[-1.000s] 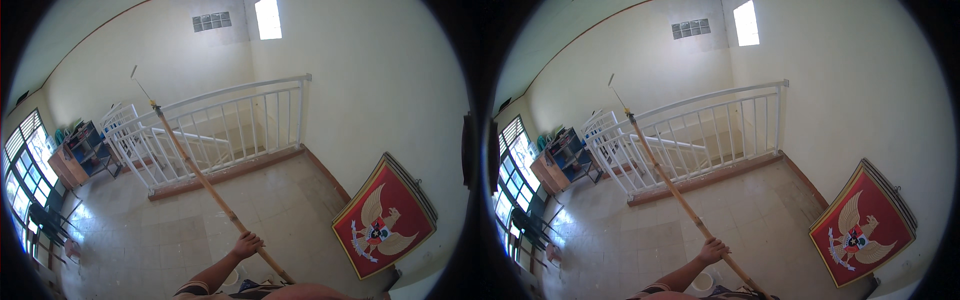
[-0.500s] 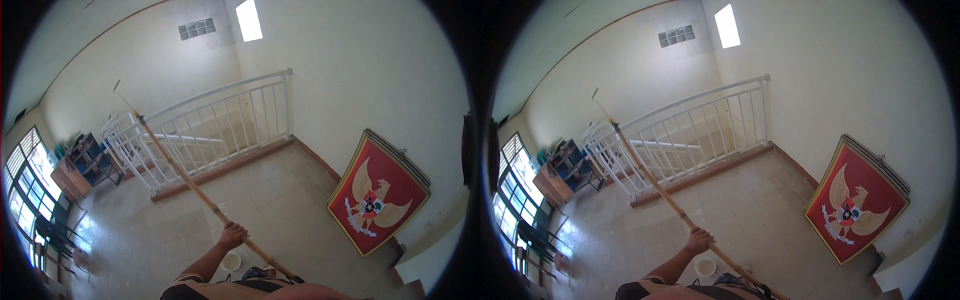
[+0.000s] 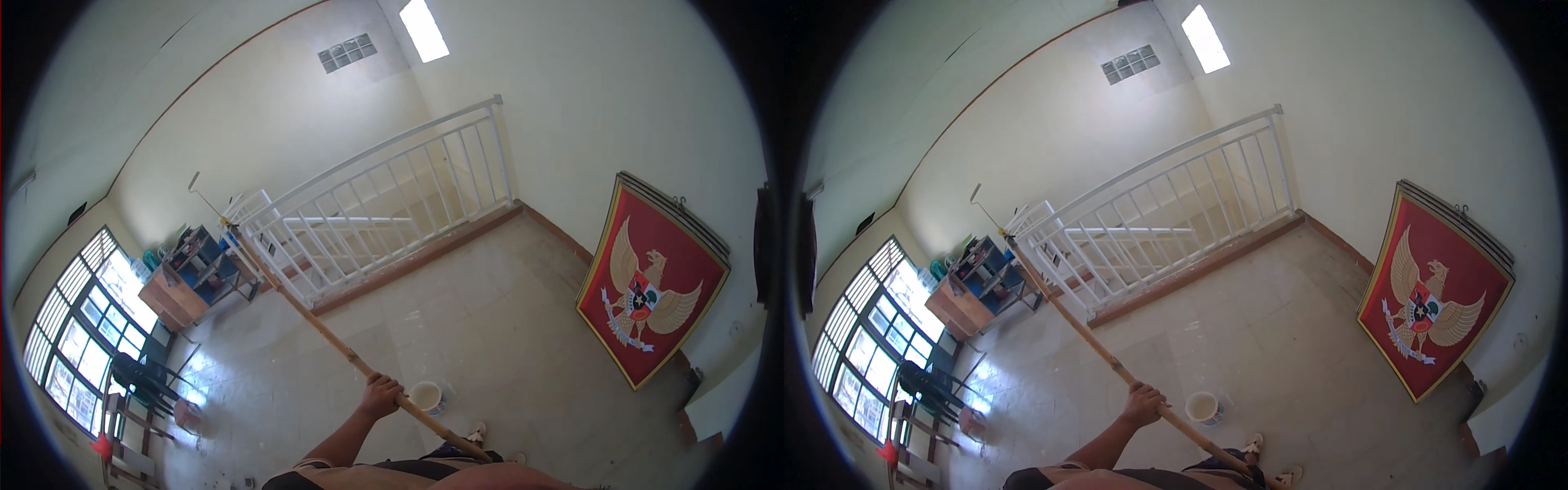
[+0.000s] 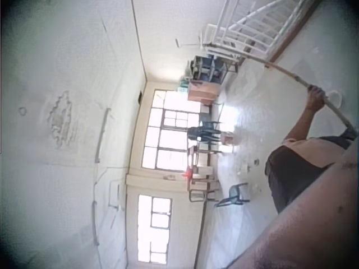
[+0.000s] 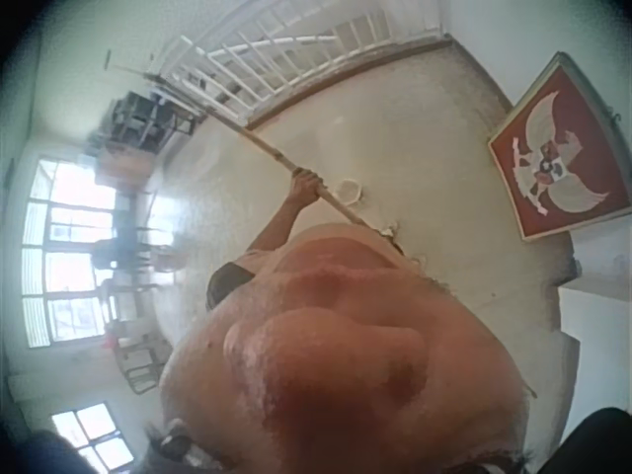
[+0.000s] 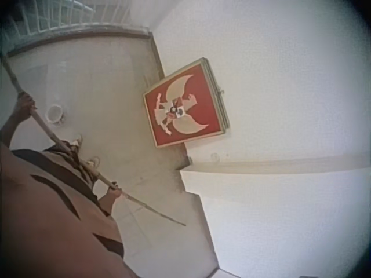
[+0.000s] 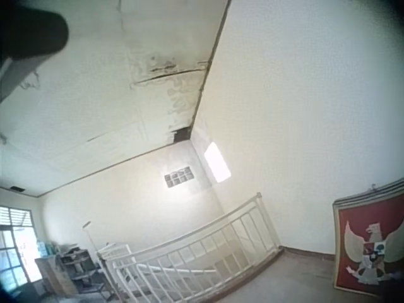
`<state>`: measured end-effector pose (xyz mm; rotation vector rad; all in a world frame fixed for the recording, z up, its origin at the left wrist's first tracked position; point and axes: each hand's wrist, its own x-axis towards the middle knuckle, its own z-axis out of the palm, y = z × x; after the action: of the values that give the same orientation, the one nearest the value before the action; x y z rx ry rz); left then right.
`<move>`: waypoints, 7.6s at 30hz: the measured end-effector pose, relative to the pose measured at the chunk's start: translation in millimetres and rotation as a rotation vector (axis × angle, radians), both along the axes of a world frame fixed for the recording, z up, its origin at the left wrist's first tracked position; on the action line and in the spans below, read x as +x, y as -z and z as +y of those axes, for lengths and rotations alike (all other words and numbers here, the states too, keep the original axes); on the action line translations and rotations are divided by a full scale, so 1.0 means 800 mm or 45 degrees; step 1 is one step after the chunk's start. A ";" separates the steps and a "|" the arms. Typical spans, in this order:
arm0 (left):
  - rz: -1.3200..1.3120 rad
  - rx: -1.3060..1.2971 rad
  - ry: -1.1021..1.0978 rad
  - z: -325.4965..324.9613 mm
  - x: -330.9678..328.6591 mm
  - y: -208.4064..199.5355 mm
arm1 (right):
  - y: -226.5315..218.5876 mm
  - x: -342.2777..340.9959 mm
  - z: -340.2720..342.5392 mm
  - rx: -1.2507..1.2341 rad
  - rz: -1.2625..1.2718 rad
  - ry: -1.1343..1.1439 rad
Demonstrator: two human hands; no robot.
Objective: The person paints a high ceiling using a paint roller attached to a long pole, then lowers the roller and dips it into a paint bucket on the floor.
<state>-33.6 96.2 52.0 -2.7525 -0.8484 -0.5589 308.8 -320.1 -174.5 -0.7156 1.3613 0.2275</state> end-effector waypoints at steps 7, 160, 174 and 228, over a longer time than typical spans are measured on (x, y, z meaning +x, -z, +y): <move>0.090 -0.056 -0.044 -0.010 -0.039 -0.002 | -0.089 -0.024 0.013 0.062 -0.148 -0.027; 0.671 -1.656 -1.210 -0.466 -0.693 0.401 | -0.537 -0.458 -0.177 1.031 -2.714 -0.712; -0.168 -1.450 -1.192 -0.369 -0.679 0.399 | -0.540 -0.512 -0.170 1.024 -2.619 -0.616; 1.333 -1.211 -0.396 -0.406 -0.672 0.421 | -0.522 -0.494 -0.227 0.749 -2.755 -0.813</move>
<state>-571.4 -228.7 -284.9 -2.7926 -1.3401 1.5645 -86.3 -501.8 243.4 -0.4290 -0.9909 0.1826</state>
